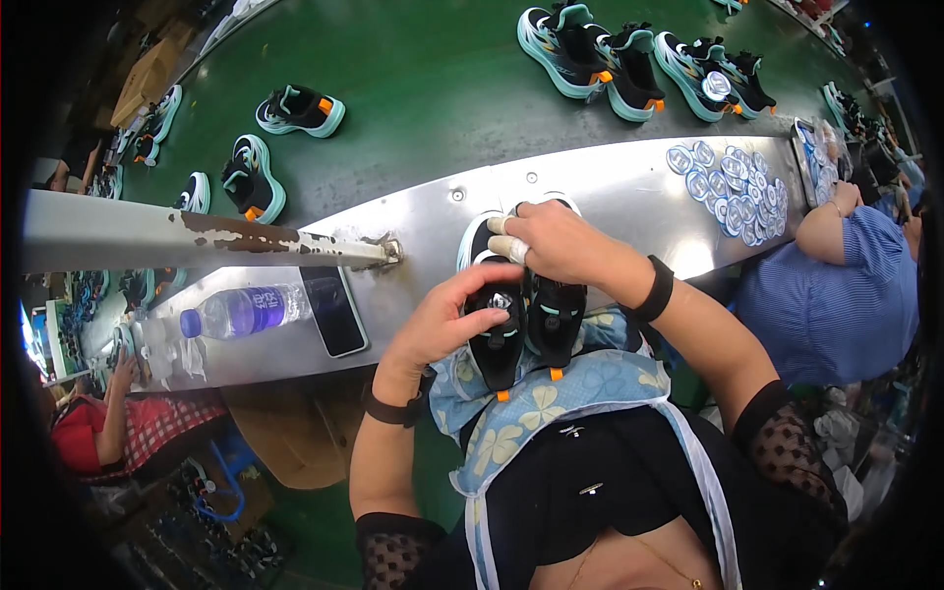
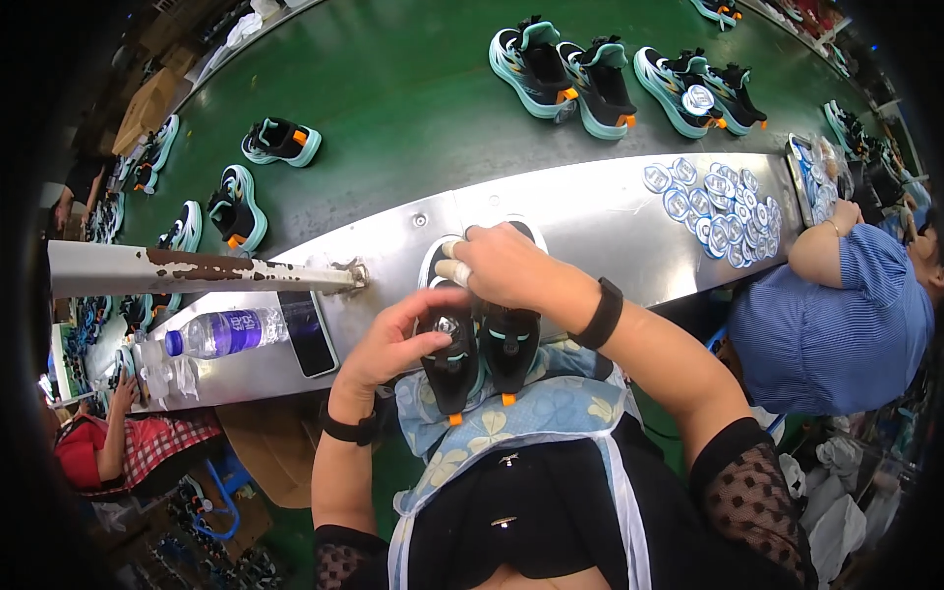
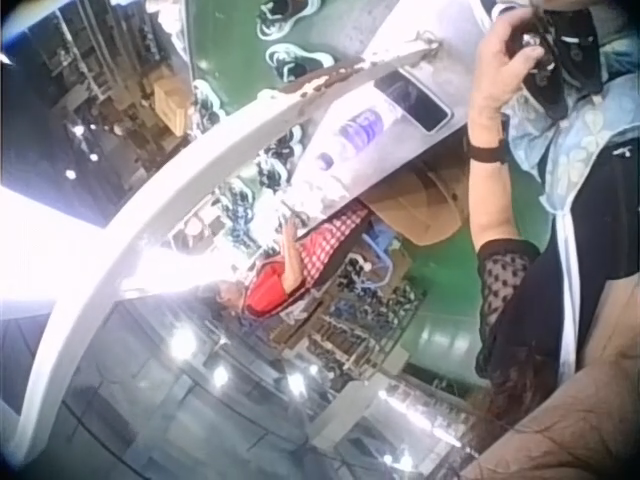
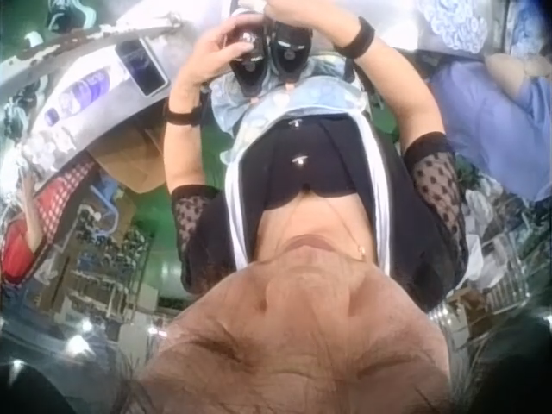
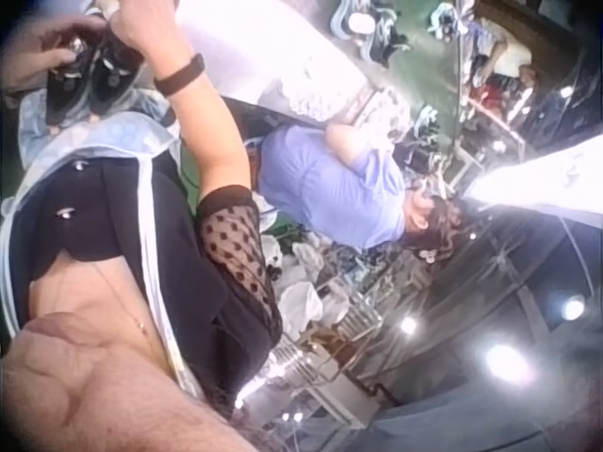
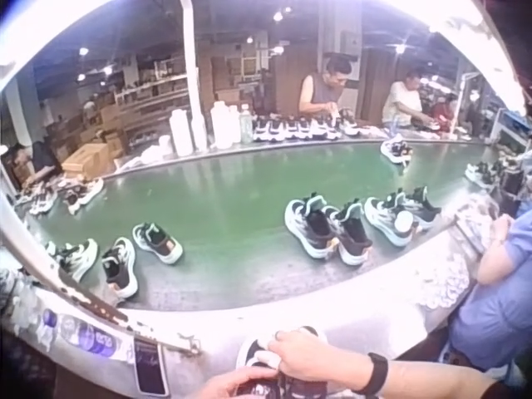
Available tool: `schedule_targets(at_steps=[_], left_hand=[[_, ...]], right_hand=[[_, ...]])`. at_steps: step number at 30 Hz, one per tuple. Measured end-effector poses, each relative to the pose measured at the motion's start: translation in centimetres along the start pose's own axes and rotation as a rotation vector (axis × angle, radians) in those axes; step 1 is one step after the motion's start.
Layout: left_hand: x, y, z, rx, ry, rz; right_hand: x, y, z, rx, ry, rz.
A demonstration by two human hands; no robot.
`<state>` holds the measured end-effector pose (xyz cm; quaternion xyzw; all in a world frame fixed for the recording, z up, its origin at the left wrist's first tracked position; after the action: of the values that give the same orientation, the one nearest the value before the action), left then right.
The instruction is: Attaching components and labels to athletic shoes on a factory production line.
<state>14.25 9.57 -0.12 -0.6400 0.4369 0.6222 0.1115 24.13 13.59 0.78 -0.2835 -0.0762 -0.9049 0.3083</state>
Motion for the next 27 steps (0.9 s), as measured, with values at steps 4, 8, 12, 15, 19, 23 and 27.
schedule_targets(at_steps=[4,8,12,15,19,23,27], left_hand=[[-2.6,1.3,-0.4,-0.399,-0.624,-0.131],[1.8,0.2,1.6,-0.036,0.039,-0.14],[1.4,0.1,0.8,0.112,0.164,0.082],[-3.4,1.3,0.7,-0.191,-0.344,-0.234],[-1.7,0.9,0.5,-0.291,-0.457,-0.155],[0.5,0.3,0.4,0.165,-0.088,-0.125],[-1.5,0.8,1.2,-0.116,-0.265,-0.111]], right_hand=[[-0.2,-0.2,0.3,-0.004,-0.049,-0.057],[0.3,-0.1,0.5,-0.024,-0.101,-0.086],[0.4,-0.2,0.1,-0.048,-0.079,-0.036],[-0.2,0.3,0.3,-0.069,-0.07,-0.085],[0.1,0.2,0.6,-0.098,-0.09,-0.059],[0.5,0.0,0.2,-0.069,-0.087,-0.054],[0.0,0.1,-0.3,-0.047,-0.077,-0.069]])
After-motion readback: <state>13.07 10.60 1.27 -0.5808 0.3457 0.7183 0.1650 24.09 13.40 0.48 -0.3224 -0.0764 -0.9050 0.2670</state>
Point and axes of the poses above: each hand's wrist, its own y-axis away from the middle knuckle, its own z-axis out of the back of the hand, x = y × z, the point moved 10 cm from there along -y, towards the middle knuckle, and after that the axes turned 12 degrees about z, right-handed, at the moved point
